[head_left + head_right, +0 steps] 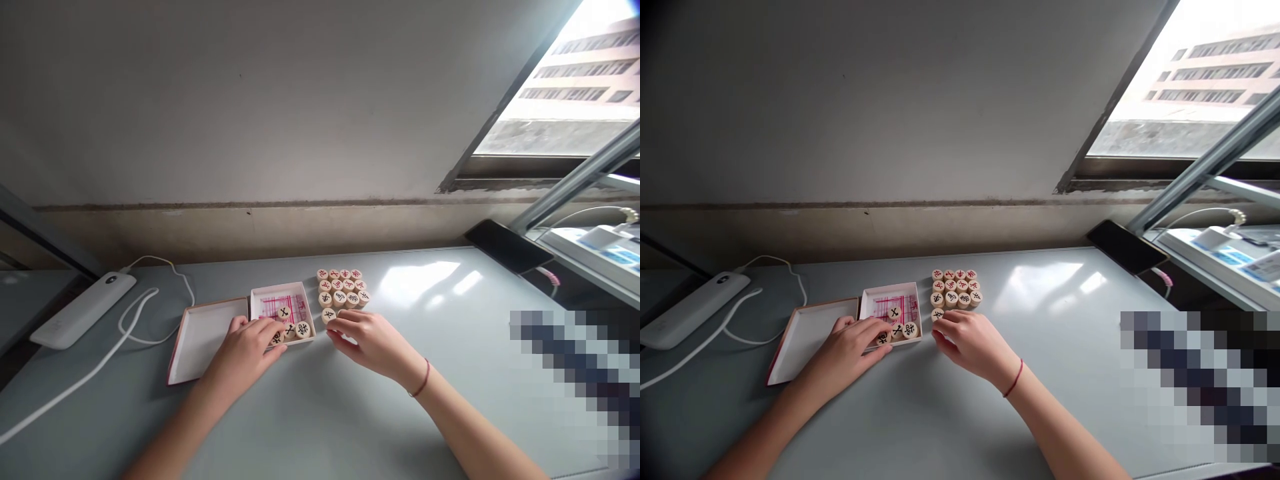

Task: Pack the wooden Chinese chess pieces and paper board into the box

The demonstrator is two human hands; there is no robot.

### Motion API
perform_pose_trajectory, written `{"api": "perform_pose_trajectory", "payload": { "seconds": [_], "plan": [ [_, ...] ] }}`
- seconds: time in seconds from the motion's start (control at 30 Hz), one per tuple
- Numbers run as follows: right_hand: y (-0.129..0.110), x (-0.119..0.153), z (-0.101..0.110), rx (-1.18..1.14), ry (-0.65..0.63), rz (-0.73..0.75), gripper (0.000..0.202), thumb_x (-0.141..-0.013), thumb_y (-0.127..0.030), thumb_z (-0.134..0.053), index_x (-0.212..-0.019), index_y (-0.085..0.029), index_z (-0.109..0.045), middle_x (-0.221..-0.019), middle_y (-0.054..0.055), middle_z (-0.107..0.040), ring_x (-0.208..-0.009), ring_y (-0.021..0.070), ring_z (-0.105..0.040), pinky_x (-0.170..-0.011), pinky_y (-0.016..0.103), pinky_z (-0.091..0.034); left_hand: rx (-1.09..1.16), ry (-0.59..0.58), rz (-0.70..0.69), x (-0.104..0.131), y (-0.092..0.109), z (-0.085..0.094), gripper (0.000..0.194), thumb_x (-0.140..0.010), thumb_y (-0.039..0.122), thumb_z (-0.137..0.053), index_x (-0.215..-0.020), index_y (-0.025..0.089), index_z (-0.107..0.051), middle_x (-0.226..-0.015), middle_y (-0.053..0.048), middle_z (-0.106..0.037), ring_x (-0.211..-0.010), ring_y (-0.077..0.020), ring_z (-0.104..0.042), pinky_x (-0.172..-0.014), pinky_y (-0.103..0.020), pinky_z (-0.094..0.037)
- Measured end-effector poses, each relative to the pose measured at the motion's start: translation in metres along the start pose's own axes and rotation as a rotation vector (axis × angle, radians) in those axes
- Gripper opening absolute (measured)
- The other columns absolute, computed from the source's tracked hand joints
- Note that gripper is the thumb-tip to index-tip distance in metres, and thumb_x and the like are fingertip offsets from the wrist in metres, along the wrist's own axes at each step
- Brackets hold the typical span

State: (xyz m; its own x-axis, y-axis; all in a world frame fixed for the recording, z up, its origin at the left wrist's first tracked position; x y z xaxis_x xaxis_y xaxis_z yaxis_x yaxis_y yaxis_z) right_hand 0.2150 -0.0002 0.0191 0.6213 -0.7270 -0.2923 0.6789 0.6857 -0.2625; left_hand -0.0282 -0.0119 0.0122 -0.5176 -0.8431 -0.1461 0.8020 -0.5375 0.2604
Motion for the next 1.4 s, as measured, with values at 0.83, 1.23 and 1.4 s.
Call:
{"api": "perform_pose_trajectory", "payload": {
  "seconds": [0.83, 1.23, 1.4],
  "plan": [
    [-0.054, -0.007, -0.002, 0.054, 0.484, 0.465, 0.013, -0.084, -0.005, -0.056, -0.088, -0.013, -0.066, -0.087, 0.004, -0.07, -0.078, 0.013, -0.061, -0.063, 0.025, -0.051, 0.836, -0.061, 0.284, 0.002, 0.032, 0.011, 0.029, -0.092, 0.042, -0.045, -0.099, 0.023, -0.065, -0.086, 0.0, -0.07, -0.083, -0.0152, -0.066, -0.074, -0.022, -0.052],
    [0.016, 0.011, 0.014, 0.282, 0.094, -0.13, 0.018, -0.087, -0.012, -0.042, -0.077, -0.018, -0.056, -0.078, 0.001, -0.057, -0.05, 0.0081, -0.045, -0.045, 0.024, -0.034, 0.282, 0.125, 0.074, -0.001, 0.011, 0.002, 0.019, -0.092, 0.024, -0.044, -0.095, 0.023, -0.063, -0.098, -0.001, -0.067, -0.093, -0.0175, -0.062, -0.083, -0.03, -0.049],
    [0.015, 0.01, 0.001, 0.269, -0.035, -0.181, 0.017, -0.085, -0.01, -0.044, -0.078, -0.019, -0.056, -0.08, 0.001, -0.056, -0.045, 0.0073, -0.042, -0.043, 0.024, -0.03, 0.19, 0.106, 0.025, -0.003, 0.008, -0.002, 0.017, -0.089, 0.022, -0.047, -0.095, 0.022, -0.063, -0.097, -0.002, -0.067, -0.089, -0.0181, -0.063, -0.081, -0.031, -0.049]
  ]
}}
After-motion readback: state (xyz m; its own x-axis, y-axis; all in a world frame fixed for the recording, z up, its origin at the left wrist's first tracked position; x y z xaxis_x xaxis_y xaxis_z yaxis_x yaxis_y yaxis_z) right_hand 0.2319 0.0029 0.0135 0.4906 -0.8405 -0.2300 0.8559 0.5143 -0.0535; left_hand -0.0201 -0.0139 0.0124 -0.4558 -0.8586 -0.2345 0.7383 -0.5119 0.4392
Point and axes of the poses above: each hand's wrist, its own x-axis away from the middle knuckle, its own z-axis out of the back of the hand, y = z × x, the point moved 1 cm from there along -x, towards the middle knuckle
